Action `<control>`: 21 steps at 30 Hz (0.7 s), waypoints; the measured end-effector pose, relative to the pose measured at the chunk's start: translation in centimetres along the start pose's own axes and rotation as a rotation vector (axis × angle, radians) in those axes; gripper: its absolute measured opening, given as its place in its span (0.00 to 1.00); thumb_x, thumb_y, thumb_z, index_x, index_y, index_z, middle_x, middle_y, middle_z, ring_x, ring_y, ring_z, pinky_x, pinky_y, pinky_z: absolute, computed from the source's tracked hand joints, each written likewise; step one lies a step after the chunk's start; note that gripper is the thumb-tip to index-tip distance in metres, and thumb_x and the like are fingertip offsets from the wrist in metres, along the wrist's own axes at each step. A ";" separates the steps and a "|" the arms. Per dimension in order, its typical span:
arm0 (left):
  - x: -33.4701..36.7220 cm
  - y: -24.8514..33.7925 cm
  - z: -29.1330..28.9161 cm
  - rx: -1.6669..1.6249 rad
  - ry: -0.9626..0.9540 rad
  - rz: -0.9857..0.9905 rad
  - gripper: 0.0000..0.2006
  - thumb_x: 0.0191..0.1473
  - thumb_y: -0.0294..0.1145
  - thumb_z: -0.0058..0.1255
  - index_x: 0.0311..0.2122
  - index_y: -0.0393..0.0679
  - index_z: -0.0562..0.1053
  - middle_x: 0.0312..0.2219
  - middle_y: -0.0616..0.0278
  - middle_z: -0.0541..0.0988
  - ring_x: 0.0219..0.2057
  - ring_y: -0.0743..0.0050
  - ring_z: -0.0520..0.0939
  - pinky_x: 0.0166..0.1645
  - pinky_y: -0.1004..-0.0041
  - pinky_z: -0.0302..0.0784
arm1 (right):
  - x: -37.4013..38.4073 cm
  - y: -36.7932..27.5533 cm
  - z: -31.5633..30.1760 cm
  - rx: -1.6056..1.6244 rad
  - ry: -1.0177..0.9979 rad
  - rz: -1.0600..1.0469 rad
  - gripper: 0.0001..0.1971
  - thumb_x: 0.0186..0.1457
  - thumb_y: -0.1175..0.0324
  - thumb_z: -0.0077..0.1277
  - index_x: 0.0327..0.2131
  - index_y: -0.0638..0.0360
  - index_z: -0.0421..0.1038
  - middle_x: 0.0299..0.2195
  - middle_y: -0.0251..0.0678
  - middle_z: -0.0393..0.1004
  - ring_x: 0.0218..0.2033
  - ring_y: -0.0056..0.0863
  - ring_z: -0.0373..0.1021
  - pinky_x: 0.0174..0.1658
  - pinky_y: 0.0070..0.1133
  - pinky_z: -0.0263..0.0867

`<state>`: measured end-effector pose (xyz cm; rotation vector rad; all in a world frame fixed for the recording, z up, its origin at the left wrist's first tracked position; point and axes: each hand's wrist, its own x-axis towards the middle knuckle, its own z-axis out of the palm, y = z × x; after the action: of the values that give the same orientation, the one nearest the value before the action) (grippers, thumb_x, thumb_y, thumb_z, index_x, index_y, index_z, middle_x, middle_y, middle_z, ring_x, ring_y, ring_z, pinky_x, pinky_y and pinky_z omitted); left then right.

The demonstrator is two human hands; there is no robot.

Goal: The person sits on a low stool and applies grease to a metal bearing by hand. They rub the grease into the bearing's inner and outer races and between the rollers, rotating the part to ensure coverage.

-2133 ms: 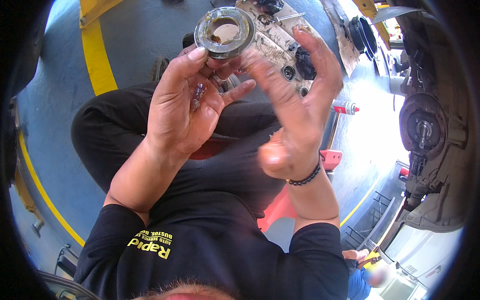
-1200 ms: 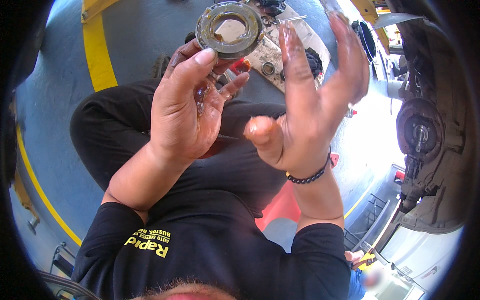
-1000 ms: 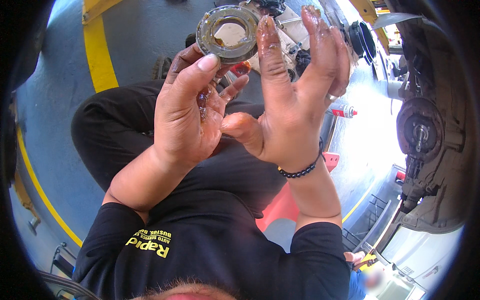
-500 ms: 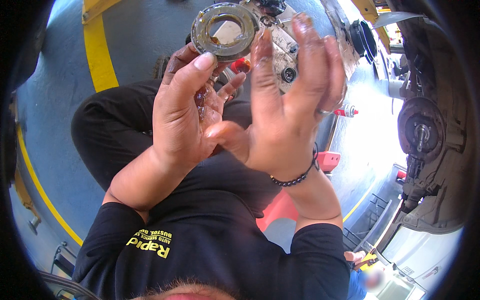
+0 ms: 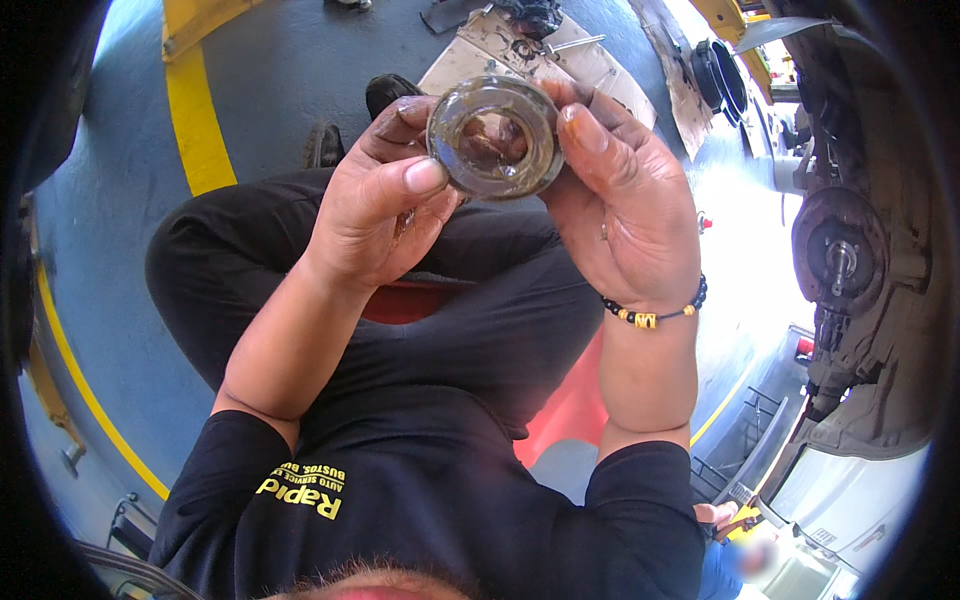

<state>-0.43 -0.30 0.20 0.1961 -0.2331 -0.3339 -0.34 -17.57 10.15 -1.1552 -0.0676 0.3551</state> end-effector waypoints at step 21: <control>0.2 1.6 0.7 -0.344 0.152 0.103 0.34 0.63 0.64 0.34 0.57 0.43 0.69 0.50 0.55 0.76 0.53 0.67 0.71 0.53 0.68 0.60 | -1.0 7.2 0.8 -0.299 0.116 -0.393 0.19 0.63 0.68 0.54 0.53 0.73 0.67 0.46 0.40 0.76 0.45 0.23 0.72 0.51 0.20 0.67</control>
<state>0.06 1.04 1.25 -0.1292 -0.0327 -0.2507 -3.18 -14.67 4.12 -1.4221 -0.2482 -0.0745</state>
